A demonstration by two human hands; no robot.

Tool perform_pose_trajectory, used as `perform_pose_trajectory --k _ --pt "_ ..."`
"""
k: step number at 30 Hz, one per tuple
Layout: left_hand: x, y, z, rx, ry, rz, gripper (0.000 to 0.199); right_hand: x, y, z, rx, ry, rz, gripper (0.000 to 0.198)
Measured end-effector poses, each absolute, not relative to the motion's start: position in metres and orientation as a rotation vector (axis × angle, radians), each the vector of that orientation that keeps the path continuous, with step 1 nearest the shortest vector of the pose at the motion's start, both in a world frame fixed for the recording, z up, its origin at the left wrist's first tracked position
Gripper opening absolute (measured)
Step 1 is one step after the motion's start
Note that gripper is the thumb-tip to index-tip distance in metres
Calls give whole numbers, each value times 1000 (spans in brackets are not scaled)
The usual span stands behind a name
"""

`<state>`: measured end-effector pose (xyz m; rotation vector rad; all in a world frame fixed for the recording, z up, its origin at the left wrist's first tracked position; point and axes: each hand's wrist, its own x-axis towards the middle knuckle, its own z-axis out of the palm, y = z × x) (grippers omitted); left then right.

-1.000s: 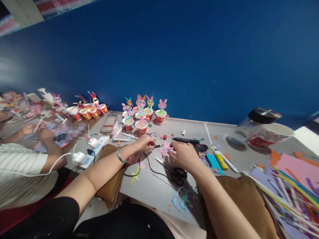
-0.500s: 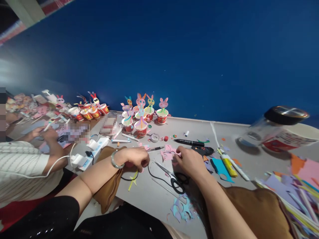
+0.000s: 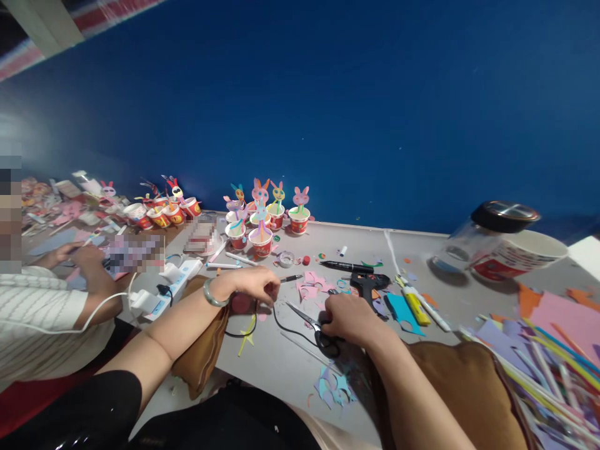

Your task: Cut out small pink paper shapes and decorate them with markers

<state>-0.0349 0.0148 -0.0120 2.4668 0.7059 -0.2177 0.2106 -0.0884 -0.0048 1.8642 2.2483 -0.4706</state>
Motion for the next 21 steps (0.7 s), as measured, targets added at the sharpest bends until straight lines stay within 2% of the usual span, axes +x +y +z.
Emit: perform_pose_trajectory --k 4,11,16,21 --pt "-13 14 -11 2651 868 48 17 206 -90 -6 1774 2249 -514 19" --pt "27 10 -34 2751 811 62 28 206 -88 -15 1711 2303 -595 27" --pt "35 11 -50 2699 800 136 11 208 -88 -22 1678 2366 -627 25" --pt "31 13 -46 2501 888 291 13 211 -88 -24 1681 2426 -616 27"
